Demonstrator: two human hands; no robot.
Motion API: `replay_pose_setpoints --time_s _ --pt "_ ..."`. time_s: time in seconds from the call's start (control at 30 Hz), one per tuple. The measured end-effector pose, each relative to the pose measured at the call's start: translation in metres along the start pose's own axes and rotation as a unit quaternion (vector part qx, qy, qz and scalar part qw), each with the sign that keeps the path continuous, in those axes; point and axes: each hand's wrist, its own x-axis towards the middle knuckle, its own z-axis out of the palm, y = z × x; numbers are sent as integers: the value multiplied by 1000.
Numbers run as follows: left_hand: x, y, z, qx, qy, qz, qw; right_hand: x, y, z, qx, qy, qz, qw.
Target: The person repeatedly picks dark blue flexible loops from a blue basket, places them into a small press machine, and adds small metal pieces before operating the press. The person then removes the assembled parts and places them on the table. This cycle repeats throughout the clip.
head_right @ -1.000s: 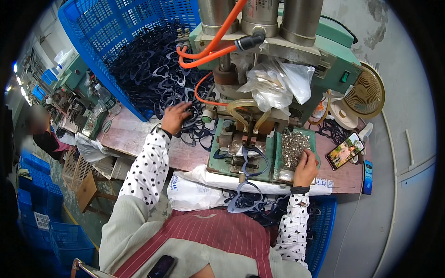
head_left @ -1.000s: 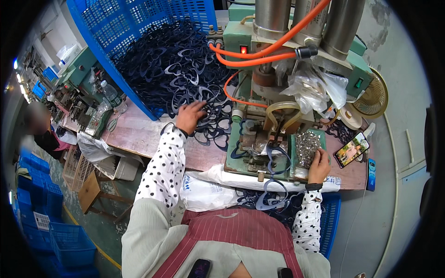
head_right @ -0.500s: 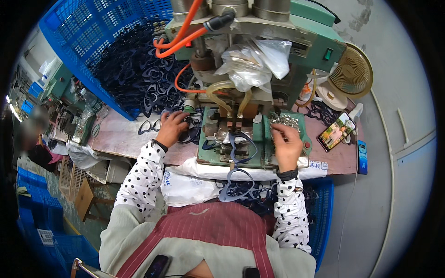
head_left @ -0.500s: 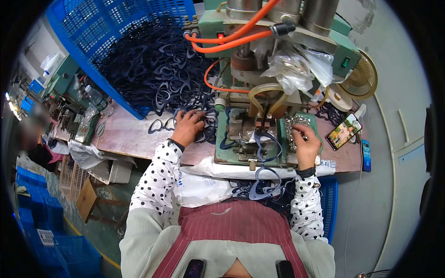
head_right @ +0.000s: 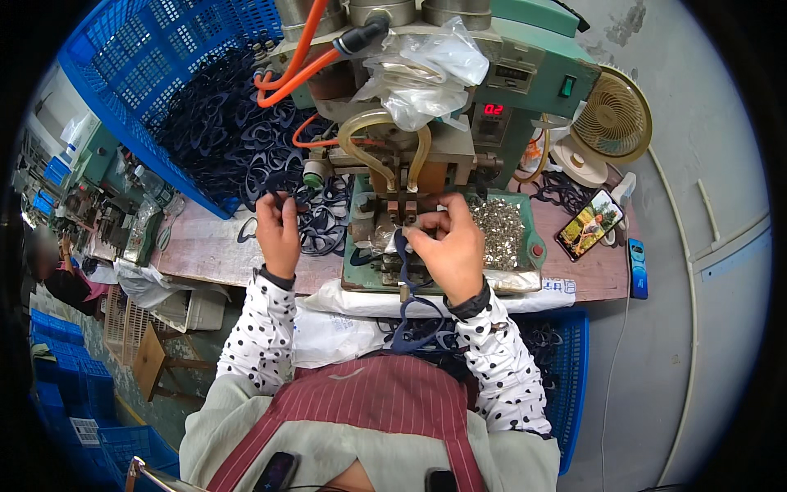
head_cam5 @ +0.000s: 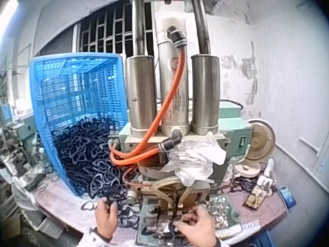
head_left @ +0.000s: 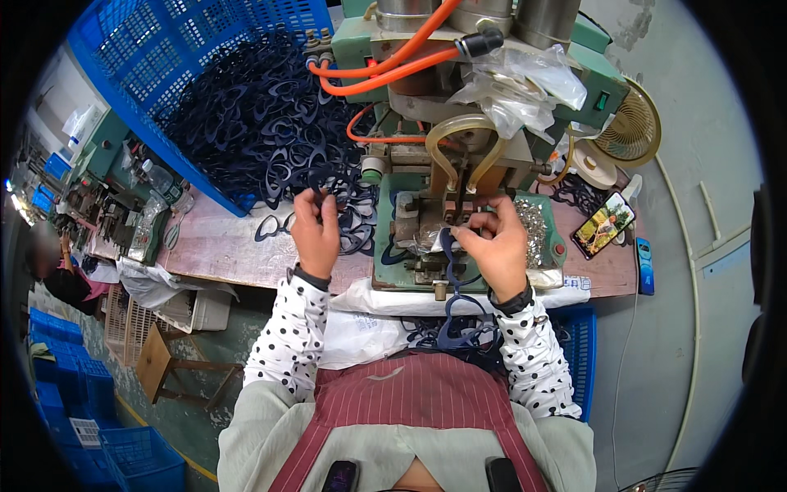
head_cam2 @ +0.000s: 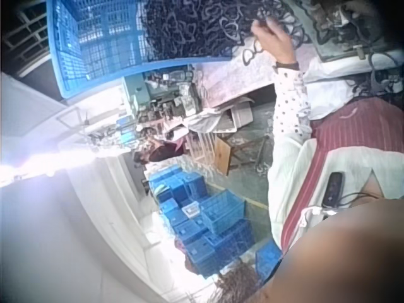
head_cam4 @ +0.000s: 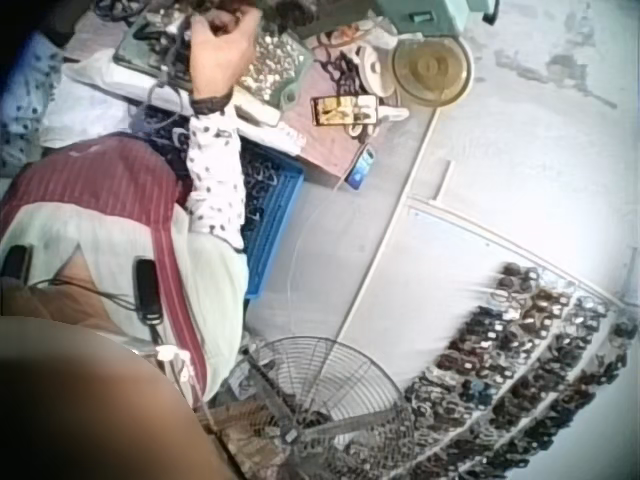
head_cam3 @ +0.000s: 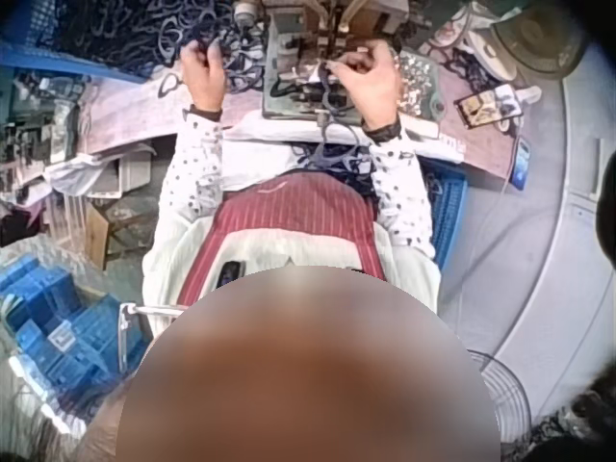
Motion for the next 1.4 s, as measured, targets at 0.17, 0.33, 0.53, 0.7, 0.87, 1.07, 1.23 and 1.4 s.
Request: replay_pose_setpoints --time_s 0.17,0.33,0.53,0.7,0.87,1.07,1.23,1.4 --pt "-14 64 -1 -36 -91 288 953 0 18 5 62 25 10 998" --pt "-38 101 23 -138 -254 457 842 4 12 -12 -33 30 -35 998" --pt "-44 101 36 -152 -283 447 835 14 108 -96 -316 256 -21 913" --pt "-51 100 39 -135 -263 435 850 -3 123 -111 -394 156 -70 903" --pt "-51 102 39 -123 -264 437 851 -7 127 -108 -496 129 -98 853" --pt "-59 98 28 -63 -231 452 859 -2 133 -110 -366 203 -106 902" --pt "-63 23 22 -26 -119 345 931 -3 136 -109 -359 209 -89 905" --pt "-38 -58 12 336 -34 98 936 -3 141 -111 -335 232 -38 912"
